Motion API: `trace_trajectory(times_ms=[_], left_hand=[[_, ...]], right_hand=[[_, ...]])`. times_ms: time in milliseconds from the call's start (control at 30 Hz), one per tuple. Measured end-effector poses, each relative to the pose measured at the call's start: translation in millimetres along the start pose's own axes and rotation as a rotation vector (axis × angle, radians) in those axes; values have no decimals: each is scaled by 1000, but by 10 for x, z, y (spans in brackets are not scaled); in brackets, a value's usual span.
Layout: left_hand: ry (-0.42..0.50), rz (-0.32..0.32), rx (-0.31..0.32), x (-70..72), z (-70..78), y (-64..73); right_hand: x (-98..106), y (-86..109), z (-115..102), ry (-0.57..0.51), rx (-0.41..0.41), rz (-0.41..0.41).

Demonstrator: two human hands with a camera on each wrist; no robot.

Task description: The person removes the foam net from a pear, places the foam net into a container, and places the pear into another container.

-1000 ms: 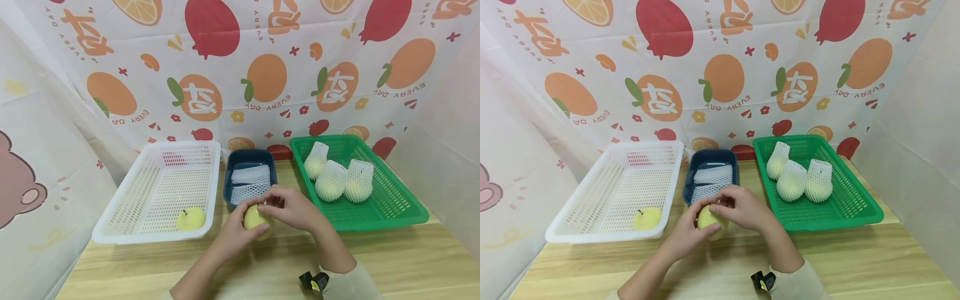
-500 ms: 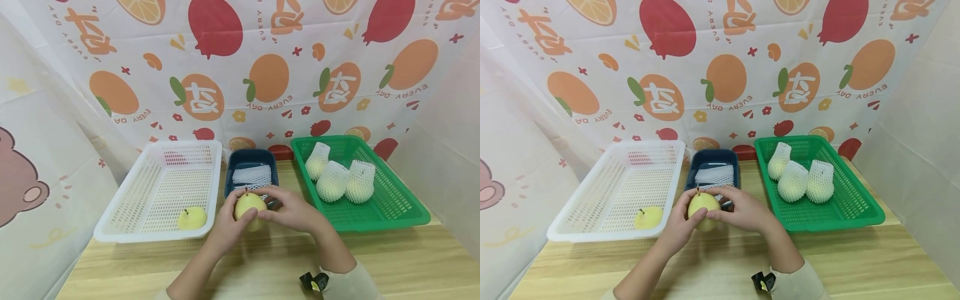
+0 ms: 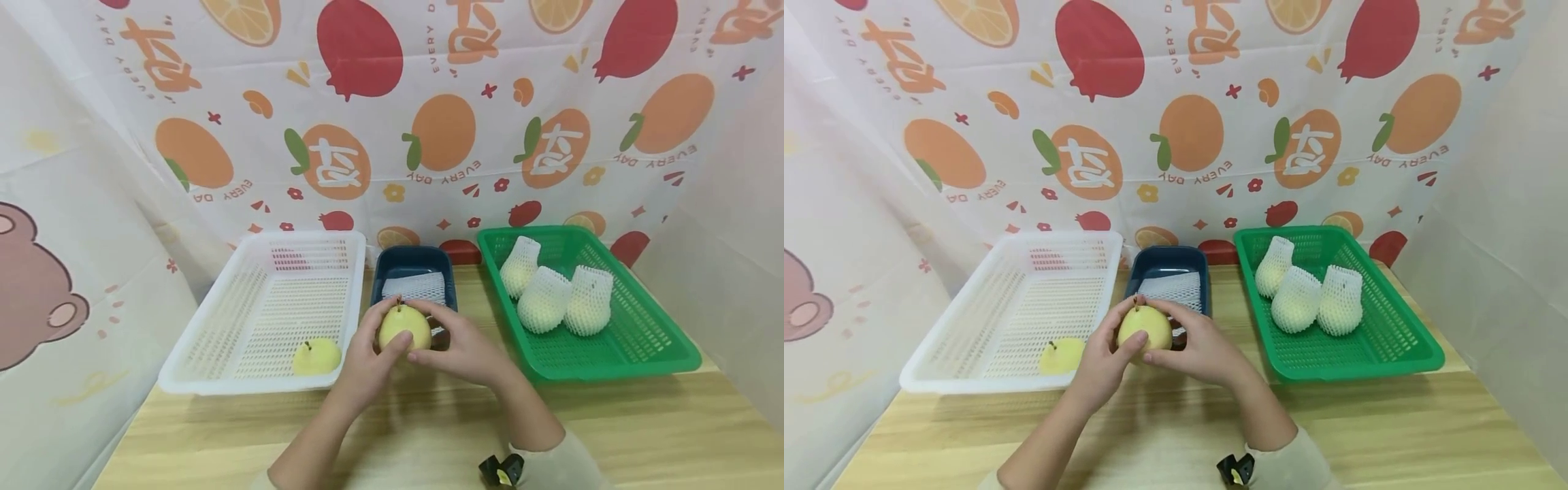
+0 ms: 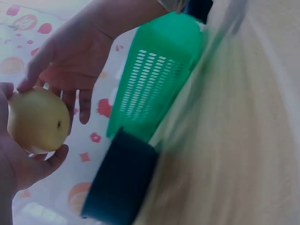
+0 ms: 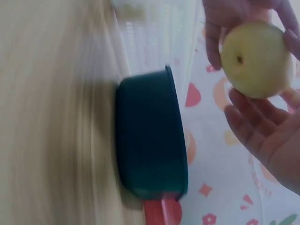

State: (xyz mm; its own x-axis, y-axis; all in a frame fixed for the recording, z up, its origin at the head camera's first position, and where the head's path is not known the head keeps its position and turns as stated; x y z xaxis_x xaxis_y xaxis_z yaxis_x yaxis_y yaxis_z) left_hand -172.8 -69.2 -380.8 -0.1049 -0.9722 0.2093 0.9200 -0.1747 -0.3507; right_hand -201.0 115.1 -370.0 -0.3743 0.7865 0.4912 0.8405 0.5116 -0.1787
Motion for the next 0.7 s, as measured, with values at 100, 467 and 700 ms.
trace_trajectory(times_ms=[100,467,700], left_hand=[[-40,-8,22,122,78,-10],[-441,38,58,804,459,13],[-546,70,83,1317,434,126]], right_hand=[[-106,-53,-67,26,44,76],[-594,-459,-497,84,203,196],[-913,-714,-660,92,227,64]])
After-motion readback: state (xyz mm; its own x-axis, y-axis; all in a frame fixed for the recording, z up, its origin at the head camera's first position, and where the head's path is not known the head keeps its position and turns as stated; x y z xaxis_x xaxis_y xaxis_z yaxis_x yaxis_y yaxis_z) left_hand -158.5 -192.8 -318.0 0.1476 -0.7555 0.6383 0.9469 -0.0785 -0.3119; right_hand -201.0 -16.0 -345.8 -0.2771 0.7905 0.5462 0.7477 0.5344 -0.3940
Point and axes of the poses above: each hand's wrist, its own y-axis away from the middle knuckle, its own x-axis out of the back of the hand, z = x × y, the point moved 1 cm from there along -y, towards the middle knuckle, and after that the axes turned 4 degrees about -x, right-handed, at the moved point
